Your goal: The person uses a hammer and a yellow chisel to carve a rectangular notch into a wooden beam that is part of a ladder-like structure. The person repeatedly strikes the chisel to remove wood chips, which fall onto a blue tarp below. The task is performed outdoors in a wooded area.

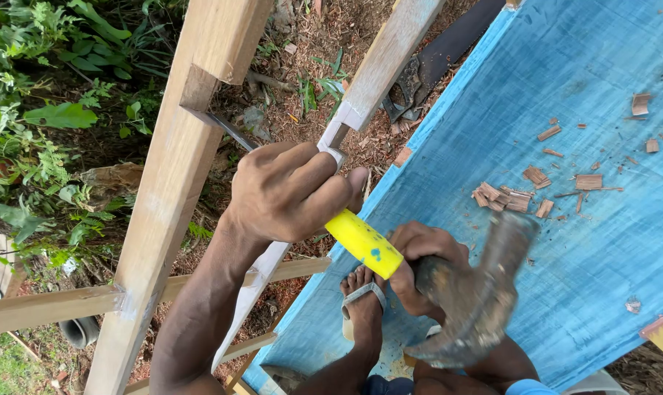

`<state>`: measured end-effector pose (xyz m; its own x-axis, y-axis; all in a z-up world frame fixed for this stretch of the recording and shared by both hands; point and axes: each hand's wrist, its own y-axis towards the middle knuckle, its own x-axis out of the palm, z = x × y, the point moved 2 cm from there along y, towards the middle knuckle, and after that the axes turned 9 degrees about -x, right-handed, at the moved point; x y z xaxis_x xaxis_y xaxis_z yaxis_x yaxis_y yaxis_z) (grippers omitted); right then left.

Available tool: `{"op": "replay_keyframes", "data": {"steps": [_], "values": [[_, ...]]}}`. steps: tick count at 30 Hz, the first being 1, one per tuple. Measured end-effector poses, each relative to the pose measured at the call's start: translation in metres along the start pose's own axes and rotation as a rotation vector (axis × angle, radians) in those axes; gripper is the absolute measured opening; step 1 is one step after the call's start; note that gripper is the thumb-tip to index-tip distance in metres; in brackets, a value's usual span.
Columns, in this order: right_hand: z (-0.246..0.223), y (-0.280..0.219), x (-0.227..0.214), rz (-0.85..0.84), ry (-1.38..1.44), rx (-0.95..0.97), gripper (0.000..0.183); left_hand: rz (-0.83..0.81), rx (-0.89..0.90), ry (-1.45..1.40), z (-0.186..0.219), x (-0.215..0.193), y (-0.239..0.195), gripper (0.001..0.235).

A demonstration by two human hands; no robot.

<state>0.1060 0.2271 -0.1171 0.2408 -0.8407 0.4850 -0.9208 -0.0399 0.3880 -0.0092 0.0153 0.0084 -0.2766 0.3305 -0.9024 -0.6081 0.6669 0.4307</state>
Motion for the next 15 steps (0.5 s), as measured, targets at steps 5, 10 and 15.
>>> {"op": "replay_keyframes", "data": {"steps": [5, 10, 15], "values": [[0.016, 0.005, 0.022, 0.189, -0.134, -0.339, 0.017, 0.009, 0.006, -0.023, -0.001, 0.001, 0.000, 0.055], [0.039, -0.022, 0.003, 0.152, -0.074, 0.066, 0.031, 0.024, 0.011, -0.042, -0.006, -0.001, -0.005, 0.053], [-0.007, 0.017, 0.010, 0.041, -0.122, -0.477, 0.025, 0.109, 0.014, -0.211, -0.018, 0.011, -0.019, 0.039]]}}
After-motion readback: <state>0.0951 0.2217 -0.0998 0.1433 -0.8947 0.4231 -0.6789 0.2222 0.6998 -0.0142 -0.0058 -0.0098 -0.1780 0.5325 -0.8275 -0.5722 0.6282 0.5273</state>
